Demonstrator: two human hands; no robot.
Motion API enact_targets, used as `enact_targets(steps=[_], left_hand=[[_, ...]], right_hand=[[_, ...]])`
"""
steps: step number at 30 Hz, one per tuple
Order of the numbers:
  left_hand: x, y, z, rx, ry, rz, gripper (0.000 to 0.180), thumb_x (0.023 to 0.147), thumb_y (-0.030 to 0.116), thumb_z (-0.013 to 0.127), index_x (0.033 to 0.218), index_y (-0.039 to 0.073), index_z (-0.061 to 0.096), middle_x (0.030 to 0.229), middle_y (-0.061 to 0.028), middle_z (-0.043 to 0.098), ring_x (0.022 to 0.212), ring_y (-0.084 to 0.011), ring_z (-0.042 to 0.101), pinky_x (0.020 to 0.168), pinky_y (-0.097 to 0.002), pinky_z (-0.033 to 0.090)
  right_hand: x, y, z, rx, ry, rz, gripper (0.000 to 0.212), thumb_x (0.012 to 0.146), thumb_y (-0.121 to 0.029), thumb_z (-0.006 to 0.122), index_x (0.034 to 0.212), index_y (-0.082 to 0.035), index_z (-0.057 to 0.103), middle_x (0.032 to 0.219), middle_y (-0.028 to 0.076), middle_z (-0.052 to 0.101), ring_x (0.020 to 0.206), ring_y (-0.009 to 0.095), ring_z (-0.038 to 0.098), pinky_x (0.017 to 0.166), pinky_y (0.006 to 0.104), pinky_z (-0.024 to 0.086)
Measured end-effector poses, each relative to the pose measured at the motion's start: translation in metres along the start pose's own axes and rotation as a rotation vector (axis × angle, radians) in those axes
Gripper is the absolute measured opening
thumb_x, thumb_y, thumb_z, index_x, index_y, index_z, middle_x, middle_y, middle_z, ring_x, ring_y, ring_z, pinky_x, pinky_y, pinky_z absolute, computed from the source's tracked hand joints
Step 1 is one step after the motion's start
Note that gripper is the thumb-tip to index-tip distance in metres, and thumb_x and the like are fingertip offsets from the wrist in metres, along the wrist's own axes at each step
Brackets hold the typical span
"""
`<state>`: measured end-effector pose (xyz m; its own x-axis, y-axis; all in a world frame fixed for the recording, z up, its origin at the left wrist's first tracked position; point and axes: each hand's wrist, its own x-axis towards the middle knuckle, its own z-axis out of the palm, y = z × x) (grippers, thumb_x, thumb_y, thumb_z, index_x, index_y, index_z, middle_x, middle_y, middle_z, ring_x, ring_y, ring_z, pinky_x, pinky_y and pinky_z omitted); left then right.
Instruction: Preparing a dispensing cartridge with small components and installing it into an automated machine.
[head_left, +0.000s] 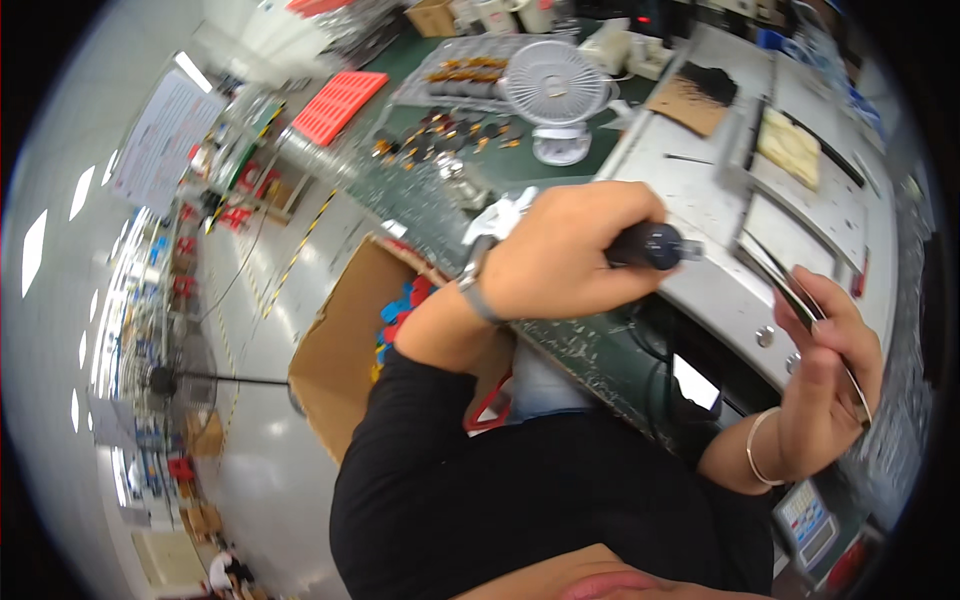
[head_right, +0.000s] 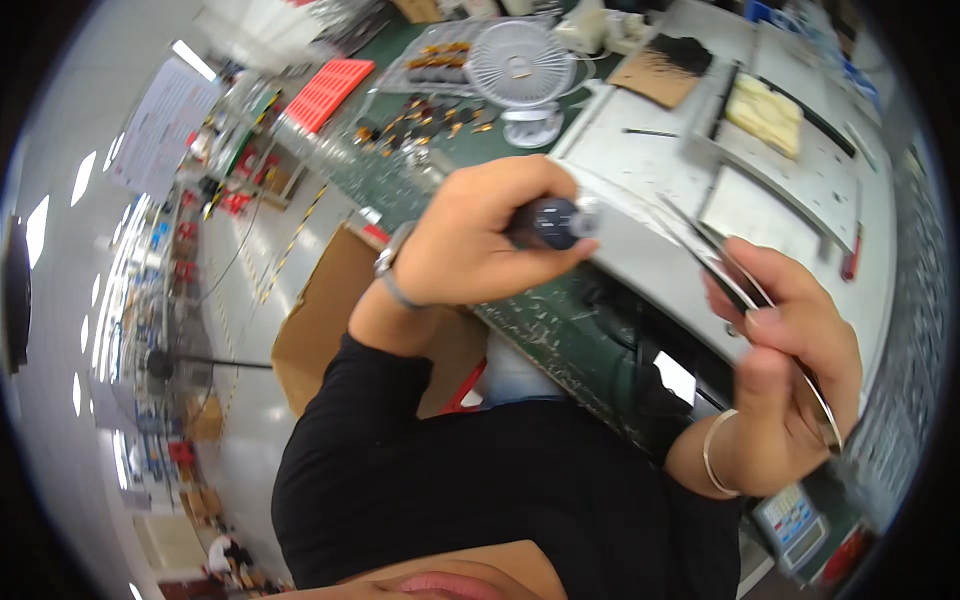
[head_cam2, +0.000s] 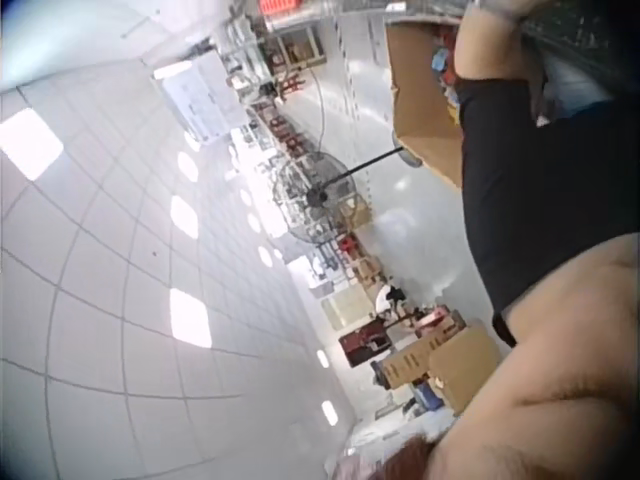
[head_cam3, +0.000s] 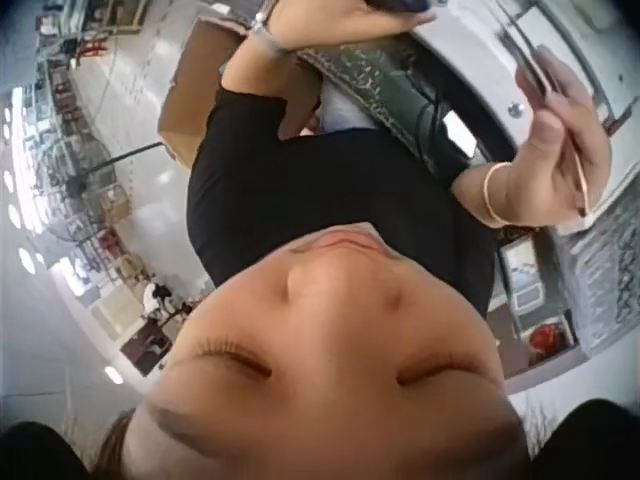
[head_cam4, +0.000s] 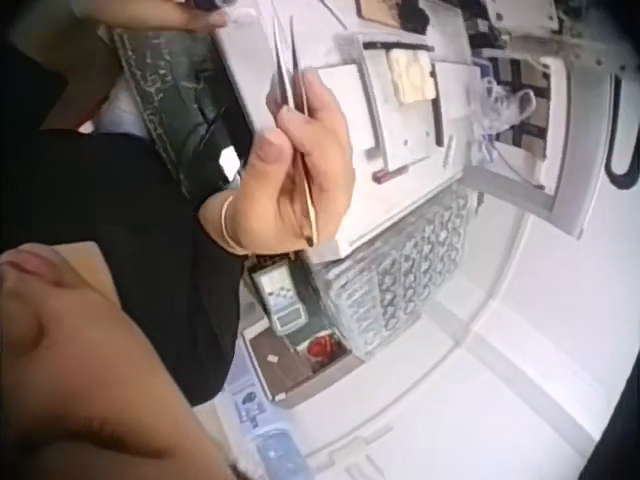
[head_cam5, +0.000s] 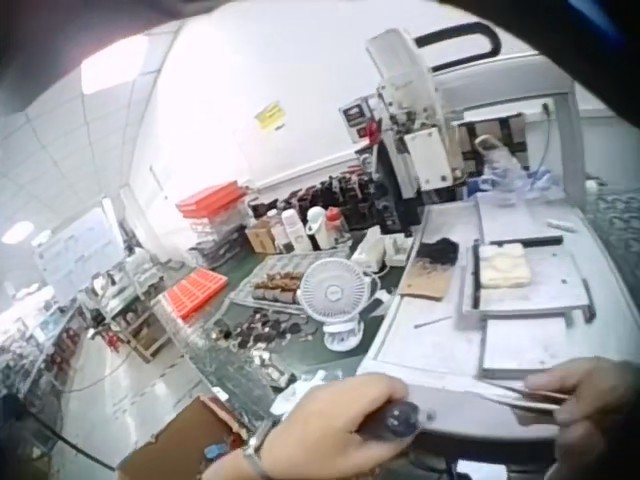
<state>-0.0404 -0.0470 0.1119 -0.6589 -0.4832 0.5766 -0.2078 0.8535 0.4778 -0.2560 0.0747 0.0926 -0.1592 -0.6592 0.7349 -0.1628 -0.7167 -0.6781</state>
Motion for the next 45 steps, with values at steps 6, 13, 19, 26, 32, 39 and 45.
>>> enact_targets(steps=[6, 13, 19, 26, 32, 39, 45], left_hand=[[0.015, -0.003, 0.015, 0.030, 0.055, 0.073, 0.023, 0.069, 0.009, 0.077, 0.068, 0.006, 0.053, 0.058, -0.0043, 0.046, 0.049, -0.0172, 0.044, 0.046, -0.0290, 0.034], [0.050, 0.008, 0.043, -0.092, 0.008, 0.202, 0.026, 0.069, 0.009, 0.076, 0.073, 0.004, 0.051, 0.080, -0.0097, 0.046, 0.068, -0.0248, 0.048, 0.058, -0.0292, 0.040], [0.058, 0.002, 0.102, -0.773, 0.206, 0.358, 0.056, 0.073, 0.032, 0.080, 0.100, 0.002, 0.041, 0.087, -0.0123, 0.047, 0.059, -0.0179, 0.055, 0.049, -0.0239, 0.043], [0.072, 0.001, 0.101, -0.324, 0.254, 0.400, 0.041, 0.065, 0.009, 0.080, 0.101, 0.004, 0.060, 0.091, -0.0117, 0.059, 0.081, -0.0261, 0.057, 0.073, -0.0358, 0.048], [0.072, -0.015, 0.099, -0.324, 0.248, 0.385, 0.041, 0.066, 0.009, 0.079, 0.103, 0.003, 0.060, 0.100, -0.0130, 0.061, 0.093, -0.0294, 0.059, 0.092, -0.0458, 0.045], [0.071, -0.017, 0.095, -0.330, 0.248, 0.346, 0.042, 0.066, 0.009, 0.079, 0.103, 0.003, 0.060, 0.100, -0.0133, 0.061, 0.093, -0.0289, 0.059, 0.092, -0.0465, 0.045], [0.071, -0.020, 0.099, -0.329, 0.252, 0.340, 0.043, 0.065, 0.010, 0.079, 0.103, 0.003, 0.061, 0.097, -0.0128, 0.060, 0.090, -0.0293, 0.058, 0.091, -0.0448, 0.045]], right_hand=[[0.002, -0.006, 0.006, 0.123, 0.069, -0.032, 0.035, 0.071, 0.017, 0.064, 0.102, 0.006, 0.051, 0.098, 0.027, 0.064, 0.091, 0.031, 0.066, 0.083, 0.0359, 0.052], [-0.002, -0.011, -0.005, 0.033, 0.204, -0.076, 0.045, 0.074, 0.012, 0.066, 0.110, 0.002, 0.041, 0.094, 0.027, 0.064, 0.095, 0.031, 0.065, 0.085, 0.0346, 0.050], [-0.004, -0.017, -0.016, 0.027, 0.482, -0.253, 0.049, 0.083, -0.004, 0.067, 0.116, -0.002, 0.031, 0.096, 0.025, 0.064, 0.087, 0.024, 0.065, 0.078, 0.0313, 0.053], [-0.001, -0.013, -0.036, -0.106, 0.177, -0.355, 0.048, 0.083, -0.002, 0.067, 0.116, -0.001, 0.033, 0.091, 0.025, 0.066, 0.084, 0.028, 0.065, 0.078, 0.0348, 0.052], [0.007, -0.003, -0.039, -0.205, 0.041, -0.332, 0.049, 0.080, 0.005, 0.066, 0.116, -0.003, 0.034, 0.100, 0.026, 0.063, 0.088, 0.034, 0.065, 0.076, 0.0381, 0.051], [0.013, -0.002, -0.040, -0.215, -0.001, -0.329, 0.056, 0.076, 0.010, 0.067, 0.117, -0.004, 0.032, 0.103, 0.027, 0.062, 0.089, 0.035, 0.065, 0.076, 0.0391, 0.051], [0.013, -0.001, -0.041, -0.227, -0.038, -0.271, 0.058, 0.072, 0.014, 0.069, 0.115, -0.003, 0.033, 0.106, 0.026, 0.062, 0.091, 0.035, 0.064, 0.076, 0.0383, 0.051]])
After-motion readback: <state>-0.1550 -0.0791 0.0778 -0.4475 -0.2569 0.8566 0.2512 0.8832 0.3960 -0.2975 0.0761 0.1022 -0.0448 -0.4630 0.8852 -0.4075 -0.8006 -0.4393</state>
